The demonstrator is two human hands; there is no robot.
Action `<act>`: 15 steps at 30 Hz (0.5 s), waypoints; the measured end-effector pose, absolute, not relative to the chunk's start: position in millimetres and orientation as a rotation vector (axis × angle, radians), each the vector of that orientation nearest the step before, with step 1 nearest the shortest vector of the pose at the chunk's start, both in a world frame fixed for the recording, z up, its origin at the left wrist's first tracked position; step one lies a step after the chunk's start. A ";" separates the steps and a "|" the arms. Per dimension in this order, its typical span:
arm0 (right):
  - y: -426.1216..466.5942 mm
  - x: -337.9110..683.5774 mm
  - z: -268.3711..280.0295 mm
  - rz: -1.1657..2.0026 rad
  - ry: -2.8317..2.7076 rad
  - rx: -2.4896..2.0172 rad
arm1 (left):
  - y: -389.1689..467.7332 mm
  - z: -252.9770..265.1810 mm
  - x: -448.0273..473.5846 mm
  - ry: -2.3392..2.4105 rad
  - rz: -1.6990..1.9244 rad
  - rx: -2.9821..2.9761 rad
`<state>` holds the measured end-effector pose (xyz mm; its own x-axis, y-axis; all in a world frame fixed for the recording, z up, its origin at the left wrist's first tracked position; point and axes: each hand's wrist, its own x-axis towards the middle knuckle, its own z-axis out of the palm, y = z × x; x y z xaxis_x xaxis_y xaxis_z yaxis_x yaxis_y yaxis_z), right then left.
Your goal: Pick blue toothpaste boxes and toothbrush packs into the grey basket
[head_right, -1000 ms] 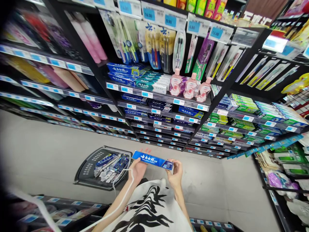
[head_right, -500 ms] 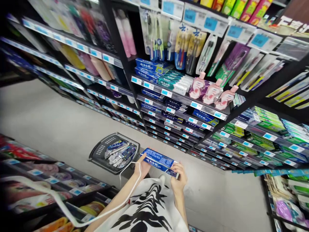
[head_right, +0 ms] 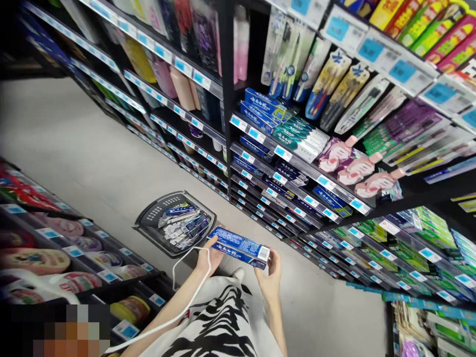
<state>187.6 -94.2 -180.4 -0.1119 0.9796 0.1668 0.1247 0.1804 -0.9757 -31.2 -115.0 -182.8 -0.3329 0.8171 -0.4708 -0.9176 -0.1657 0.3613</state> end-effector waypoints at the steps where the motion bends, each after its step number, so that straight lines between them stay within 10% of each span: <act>1: -91.8 182.6 -179.9 1.142 -1.495 -1.157 | -114.0 -185.1 -37.0 0.711 1.784 -0.197; 15: -20.1 107.4 -150.4 1.720 -2.113 -1.261 | -78.4 -210.1 -134.8 0.874 1.815 -0.178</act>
<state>107.4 -20.1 -150.4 -0.6391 0.6681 -0.3810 0.5088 -0.0043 -0.8609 -134.8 -78.4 -210.1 -0.4249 0.7530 -0.5024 -0.8622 -0.1676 0.4781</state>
